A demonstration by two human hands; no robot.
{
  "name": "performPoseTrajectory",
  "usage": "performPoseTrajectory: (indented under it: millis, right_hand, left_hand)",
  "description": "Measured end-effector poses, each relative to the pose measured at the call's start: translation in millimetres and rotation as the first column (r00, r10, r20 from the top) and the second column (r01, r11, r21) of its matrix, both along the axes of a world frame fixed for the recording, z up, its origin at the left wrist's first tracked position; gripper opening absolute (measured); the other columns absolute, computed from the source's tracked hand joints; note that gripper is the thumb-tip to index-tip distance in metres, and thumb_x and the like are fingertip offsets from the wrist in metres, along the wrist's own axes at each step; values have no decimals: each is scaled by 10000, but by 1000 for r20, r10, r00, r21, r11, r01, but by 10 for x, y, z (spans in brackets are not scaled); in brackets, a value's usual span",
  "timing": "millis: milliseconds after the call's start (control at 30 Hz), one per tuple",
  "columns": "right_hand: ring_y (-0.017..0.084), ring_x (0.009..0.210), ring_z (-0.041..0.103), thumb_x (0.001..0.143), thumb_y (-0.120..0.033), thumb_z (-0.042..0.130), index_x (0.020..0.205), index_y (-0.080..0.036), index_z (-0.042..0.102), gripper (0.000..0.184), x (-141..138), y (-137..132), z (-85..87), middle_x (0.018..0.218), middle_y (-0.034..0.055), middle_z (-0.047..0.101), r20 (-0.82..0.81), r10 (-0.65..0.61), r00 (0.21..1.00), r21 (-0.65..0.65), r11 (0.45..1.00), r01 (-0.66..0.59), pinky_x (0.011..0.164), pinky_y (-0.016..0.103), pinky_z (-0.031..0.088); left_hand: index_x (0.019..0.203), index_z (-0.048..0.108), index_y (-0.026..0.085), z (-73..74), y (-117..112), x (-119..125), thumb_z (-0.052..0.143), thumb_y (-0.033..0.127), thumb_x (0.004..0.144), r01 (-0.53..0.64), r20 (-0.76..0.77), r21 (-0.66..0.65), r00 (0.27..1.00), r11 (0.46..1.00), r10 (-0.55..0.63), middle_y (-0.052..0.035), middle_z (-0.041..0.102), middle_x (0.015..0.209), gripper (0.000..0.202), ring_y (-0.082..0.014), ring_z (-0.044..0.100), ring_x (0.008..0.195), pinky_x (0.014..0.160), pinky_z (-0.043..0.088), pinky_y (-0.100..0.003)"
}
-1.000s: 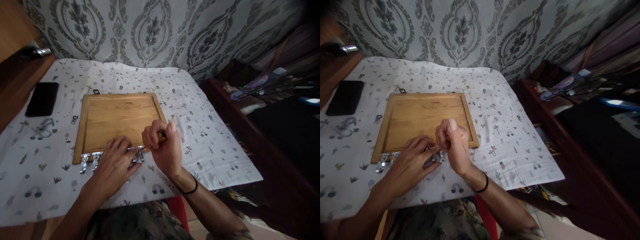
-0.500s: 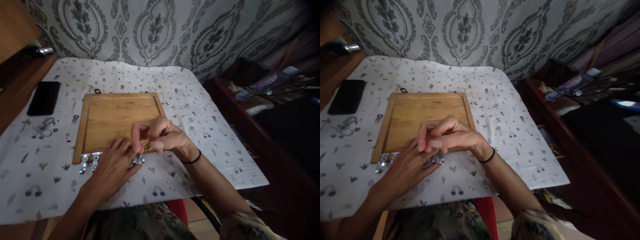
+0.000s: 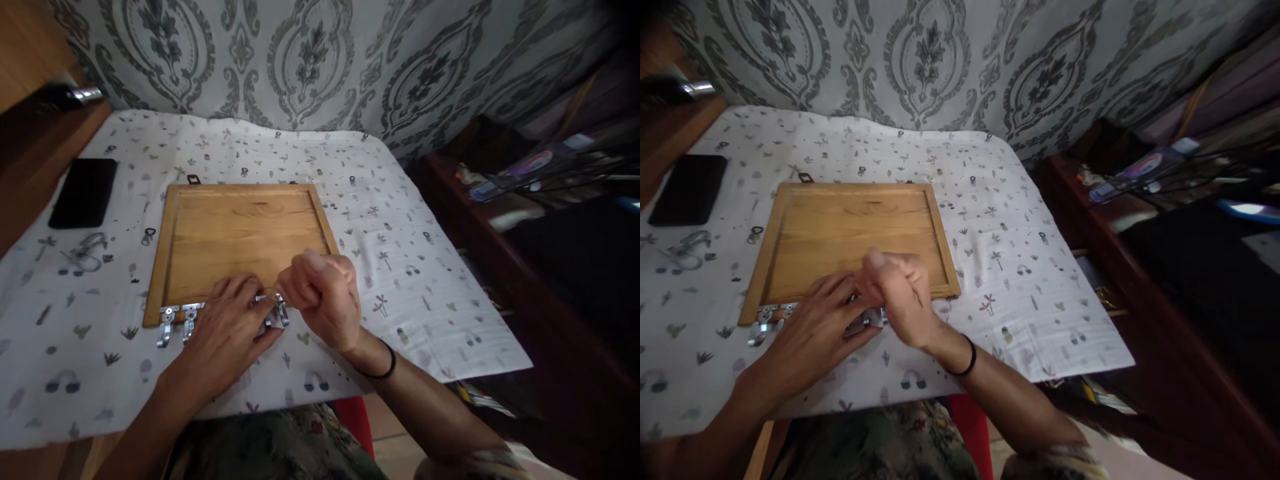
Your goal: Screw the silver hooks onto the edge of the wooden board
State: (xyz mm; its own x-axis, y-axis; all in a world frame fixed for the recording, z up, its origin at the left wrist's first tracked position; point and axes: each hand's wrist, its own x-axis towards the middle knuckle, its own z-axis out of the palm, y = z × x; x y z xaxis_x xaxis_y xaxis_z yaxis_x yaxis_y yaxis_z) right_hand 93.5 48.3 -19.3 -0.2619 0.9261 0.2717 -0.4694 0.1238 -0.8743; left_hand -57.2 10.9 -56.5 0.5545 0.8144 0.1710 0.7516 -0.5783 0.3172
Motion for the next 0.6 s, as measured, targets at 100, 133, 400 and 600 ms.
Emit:
performPoseTrajectory:
  millis: [100,133,400,600]
  right_hand:
    - [71,434,184,1029,-464,579,534,-216,330,607,-99,-138,-54,492,-80,235,-26,-309,951,13,951,309,447,254,231]
    - [75,437,185,1029,-472,576,535,-217,333,607,-124,-163,-63,495,-77,237,-23,-370,929,15,929,371,448,257,238]
    - [70,413,191,981,-567,610,511,-225,284,667,-111,-90,-19,464,-79,213,39,-336,941,-8,942,336,423,261,209]
    - [63,396,182,948,-670,596,493,-229,275,710,-79,-27,-2,430,-87,223,61,-262,963,-23,964,264,419,258,189]
  left_hand:
    - [1104,713,177,-9,0,-4,740,325,922,-2,13,-17,1000,1000,2,-117,670,1114,236,-341,593,1140,997,515,-566]
    - [1103,715,178,-11,2,-5,739,330,923,-1,14,-18,1000,1000,1,-116,672,1112,237,-344,592,1142,993,514,-570]
    - [1117,730,168,-4,12,-2,735,326,925,0,9,-30,1000,1000,0,-119,676,1114,248,-342,592,1131,999,502,-569]
    - [1180,728,191,12,5,-4,698,344,950,-23,44,-84,999,996,26,-108,677,1126,278,-318,606,1127,1009,504,-534]
